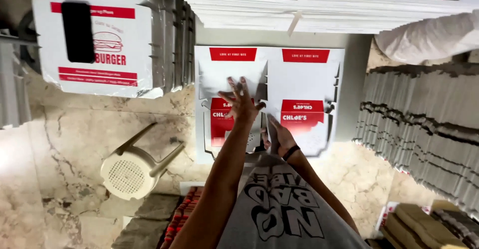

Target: The person is manually stripping the excess outer frame from die-cut cardboard sheets and stacking the cleaned sheets.

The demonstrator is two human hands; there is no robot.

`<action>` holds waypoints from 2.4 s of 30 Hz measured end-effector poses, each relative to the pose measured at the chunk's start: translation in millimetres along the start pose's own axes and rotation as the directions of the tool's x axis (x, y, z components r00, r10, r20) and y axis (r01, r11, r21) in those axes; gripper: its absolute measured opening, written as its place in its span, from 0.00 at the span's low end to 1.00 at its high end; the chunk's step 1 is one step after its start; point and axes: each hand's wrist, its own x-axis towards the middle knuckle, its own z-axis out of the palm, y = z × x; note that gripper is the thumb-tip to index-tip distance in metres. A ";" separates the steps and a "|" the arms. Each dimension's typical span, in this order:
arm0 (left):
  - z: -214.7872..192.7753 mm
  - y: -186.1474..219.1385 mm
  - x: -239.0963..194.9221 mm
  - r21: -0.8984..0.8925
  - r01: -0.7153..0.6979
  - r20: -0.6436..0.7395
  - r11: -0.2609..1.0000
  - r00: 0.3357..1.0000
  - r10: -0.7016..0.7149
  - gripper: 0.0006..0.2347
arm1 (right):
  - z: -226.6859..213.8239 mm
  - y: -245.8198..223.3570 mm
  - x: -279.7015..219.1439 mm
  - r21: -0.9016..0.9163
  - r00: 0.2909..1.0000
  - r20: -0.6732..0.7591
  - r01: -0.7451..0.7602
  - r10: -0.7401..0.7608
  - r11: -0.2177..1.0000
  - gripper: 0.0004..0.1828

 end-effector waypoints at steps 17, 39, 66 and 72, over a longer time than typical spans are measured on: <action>28.9 -60.4 -66.7 -0.619 -0.091 0.170 0.780 0.954 0.246 0.24 | 17.9 17.2 6.5 -0.039 0.998 -0.050 0.042 -0.044 0.998 0.21; 0.6 9.5 -61.1 -0.783 0.586 0.603 0.209 0.797 0.021 0.27 | 8.0 -97.9 -5.8 -0.927 0.950 -0.181 -0.077 -0.255 0.368 0.33; -27.8 47.6 -71.8 -0.895 0.429 0.434 0.125 0.901 0.017 0.20 | -18.0 -95.1 110.1 -0.978 0.967 0.176 0.192 -0.187 0.075 0.30; -143.9 116.8 -144.1 -0.924 0.176 0.166 0.340 0.984 -0.058 0.18 | -118.5 -42.2 334.5 -0.878 0.781 0.445 0.478 -0.439 -0.039 0.34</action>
